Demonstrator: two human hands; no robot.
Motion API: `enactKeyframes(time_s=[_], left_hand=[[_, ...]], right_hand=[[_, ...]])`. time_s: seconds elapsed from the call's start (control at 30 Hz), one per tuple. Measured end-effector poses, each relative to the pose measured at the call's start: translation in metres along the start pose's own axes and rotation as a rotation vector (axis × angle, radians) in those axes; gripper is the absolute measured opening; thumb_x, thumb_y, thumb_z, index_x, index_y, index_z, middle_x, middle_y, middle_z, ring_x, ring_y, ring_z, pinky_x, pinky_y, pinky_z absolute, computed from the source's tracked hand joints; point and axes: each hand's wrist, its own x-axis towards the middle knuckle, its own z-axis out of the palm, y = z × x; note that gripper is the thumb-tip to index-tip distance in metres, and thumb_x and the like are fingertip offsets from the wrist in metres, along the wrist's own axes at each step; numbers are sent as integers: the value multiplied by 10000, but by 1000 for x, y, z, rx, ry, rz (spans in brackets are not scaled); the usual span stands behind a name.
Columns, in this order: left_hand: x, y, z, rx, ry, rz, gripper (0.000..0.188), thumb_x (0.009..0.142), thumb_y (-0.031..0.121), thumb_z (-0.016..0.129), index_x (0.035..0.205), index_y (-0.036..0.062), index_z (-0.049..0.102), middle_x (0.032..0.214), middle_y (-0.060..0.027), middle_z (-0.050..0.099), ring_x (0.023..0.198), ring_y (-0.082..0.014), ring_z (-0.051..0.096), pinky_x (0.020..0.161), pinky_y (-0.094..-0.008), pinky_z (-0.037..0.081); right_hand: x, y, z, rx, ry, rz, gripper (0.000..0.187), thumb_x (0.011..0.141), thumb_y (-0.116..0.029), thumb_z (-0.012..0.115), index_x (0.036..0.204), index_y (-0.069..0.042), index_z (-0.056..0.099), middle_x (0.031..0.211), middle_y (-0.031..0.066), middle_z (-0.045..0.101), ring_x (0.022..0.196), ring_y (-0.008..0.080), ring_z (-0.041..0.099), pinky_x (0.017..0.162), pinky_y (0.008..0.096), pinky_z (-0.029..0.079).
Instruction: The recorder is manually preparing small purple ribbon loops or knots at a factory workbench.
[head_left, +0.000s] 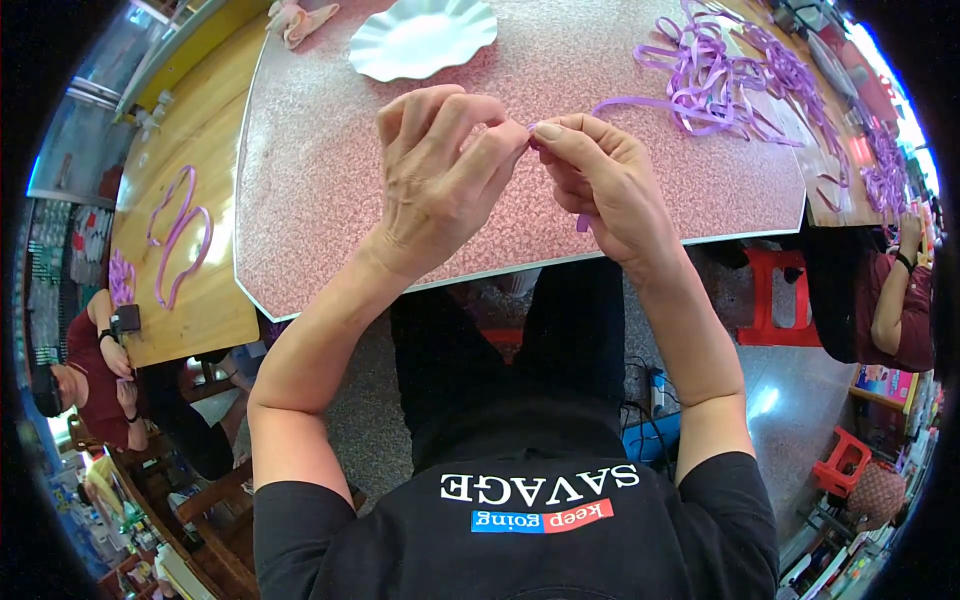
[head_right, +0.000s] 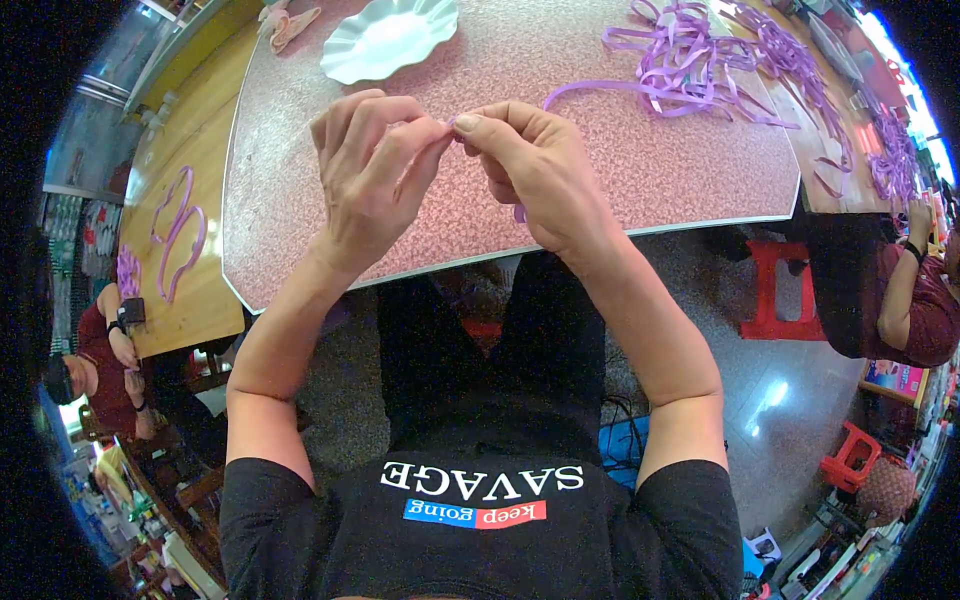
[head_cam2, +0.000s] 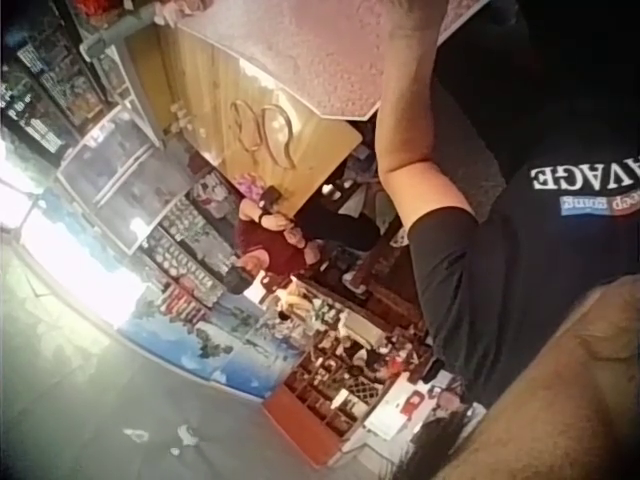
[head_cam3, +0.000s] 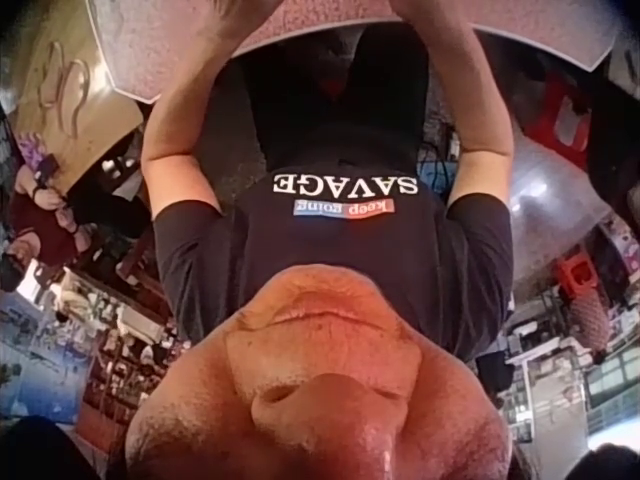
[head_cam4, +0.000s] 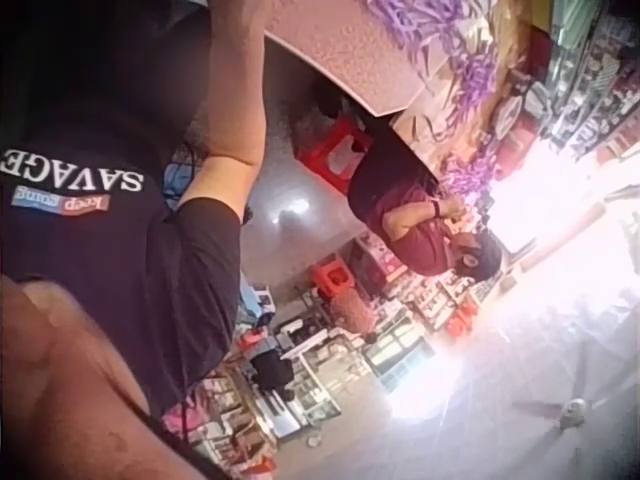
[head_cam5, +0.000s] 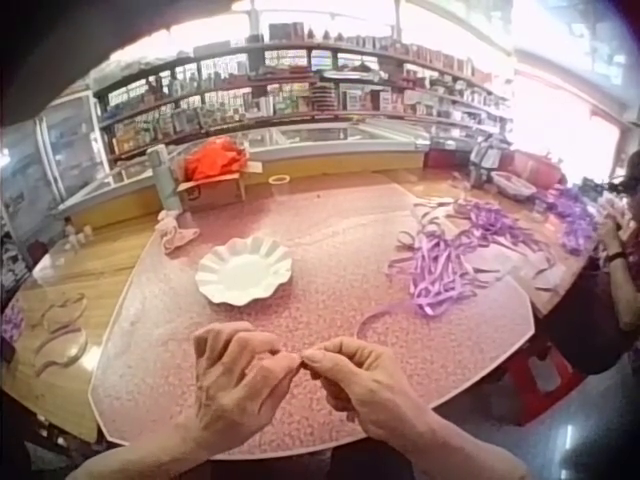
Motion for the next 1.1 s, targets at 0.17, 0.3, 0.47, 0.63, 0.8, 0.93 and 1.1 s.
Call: enactKeyframes(time_s=[0.17,0.3,0.47,0.63,0.8,0.93,1.1], left_hand=[[2,5,-8,-482,-155,-516,178,844,176,741,972,79,665,898,-8,627,857,-135,566,796,-304,408],[-1,8,-9,-982,-230,-937,187,903,218,704,985,57,658,889,-7,641,764,-66,557,700,-209,449],[-4,6,-9,-1133,-221,-981,196,922,202,682,1010,32,641,890,0,623,787,-46,548,677,-187,455],[-5,1,-6,-1300,-246,-1037,136,929,141,658,1011,35,632,926,-9,635,908,-63,580,811,-202,468],[-3,6,-5,-1032,-271,-912,177,931,168,669,1018,20,625,883,4,626,808,-63,558,743,-221,460],[-1,8,0,-849,-218,-686,146,899,124,684,1011,43,638,886,-22,633,808,-130,577,771,-286,478],[0,0,5,-131,6,-131,189,772,97,748,933,117,652,902,-3,600,892,-184,551,816,-337,382]], right_hand=[[0,-1,4,37,-11,-11,187,917,-216,683,885,-34,653,643,-55,510,520,17,412,454,174,309],[-2,5,2,-151,-22,-142,198,933,-224,667,932,-26,666,680,-52,539,557,12,439,470,173,332],[-5,7,7,-368,54,-281,190,939,-196,659,958,-7,677,721,-37,585,608,2,473,500,171,358],[-2,14,7,-459,92,-489,170,936,-164,659,948,4,679,724,-36,595,629,0,483,509,172,363],[-4,7,3,-236,38,-227,179,935,-189,659,932,-11,675,680,-33,577,562,0,450,473,169,341],[-1,7,0,92,-29,-68,173,927,-198,669,910,-25,669,657,-40,554,515,6,414,440,177,317],[-1,3,5,150,8,-2,140,957,-187,628,927,-53,657,710,-40,555,514,-12,366,418,150,279]])
